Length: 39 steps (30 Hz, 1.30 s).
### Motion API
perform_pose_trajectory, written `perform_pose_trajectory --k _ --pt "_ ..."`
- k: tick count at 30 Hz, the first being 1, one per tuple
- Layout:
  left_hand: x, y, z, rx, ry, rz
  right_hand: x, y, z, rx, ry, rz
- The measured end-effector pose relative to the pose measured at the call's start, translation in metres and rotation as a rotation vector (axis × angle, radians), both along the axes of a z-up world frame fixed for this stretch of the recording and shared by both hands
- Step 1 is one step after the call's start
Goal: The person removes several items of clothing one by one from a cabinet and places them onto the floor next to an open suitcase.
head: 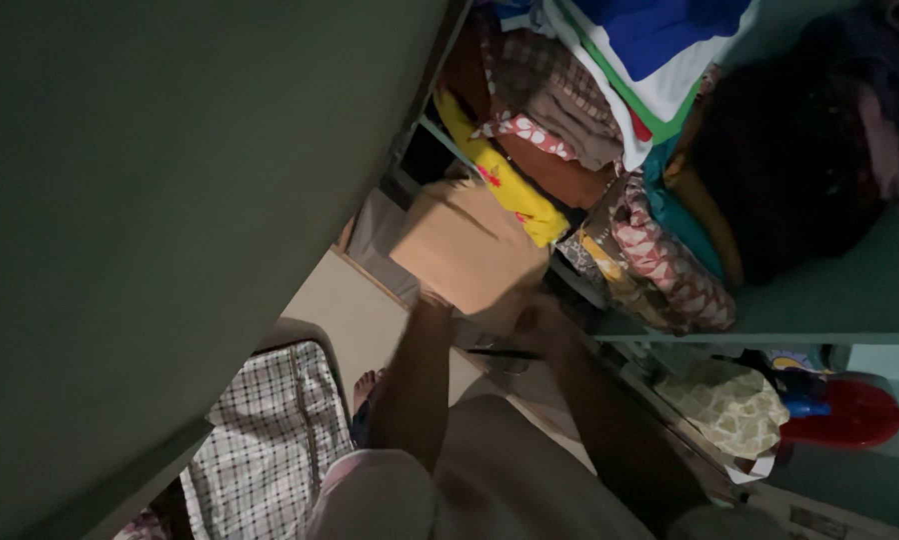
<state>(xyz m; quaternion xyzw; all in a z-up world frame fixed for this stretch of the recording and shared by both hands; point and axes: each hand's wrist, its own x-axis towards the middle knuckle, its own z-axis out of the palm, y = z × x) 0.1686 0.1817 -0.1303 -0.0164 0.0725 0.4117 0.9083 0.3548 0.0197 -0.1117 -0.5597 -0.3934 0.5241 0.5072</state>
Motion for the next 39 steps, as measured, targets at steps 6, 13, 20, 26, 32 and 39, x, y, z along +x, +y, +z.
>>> perform_pose_trajectory --k 6,13,20,26,32,39 --pt "-0.023 -0.023 0.003 0.006 -0.062 0.005 -0.016 0.036 0.017 -0.168 0.483 -0.241" --pt "-0.099 -0.041 0.009 0.076 -0.269 0.050 -0.067 0.014 0.118 -0.316 0.316 -0.098" --pt "-0.192 -0.123 0.025 0.335 0.309 0.000 -0.074 -0.045 0.142 -0.107 -0.084 0.178" --pt "-0.210 -0.232 0.092 0.154 0.381 0.126 -0.083 -0.102 0.172 -0.048 -0.009 0.380" --pt "-0.220 -0.360 0.161 0.311 0.449 0.400 -0.093 -0.151 0.182 -0.063 0.013 0.555" --pt "-0.247 -0.463 0.157 0.133 0.642 0.718 -0.166 -0.161 0.221 -0.056 -0.009 0.986"
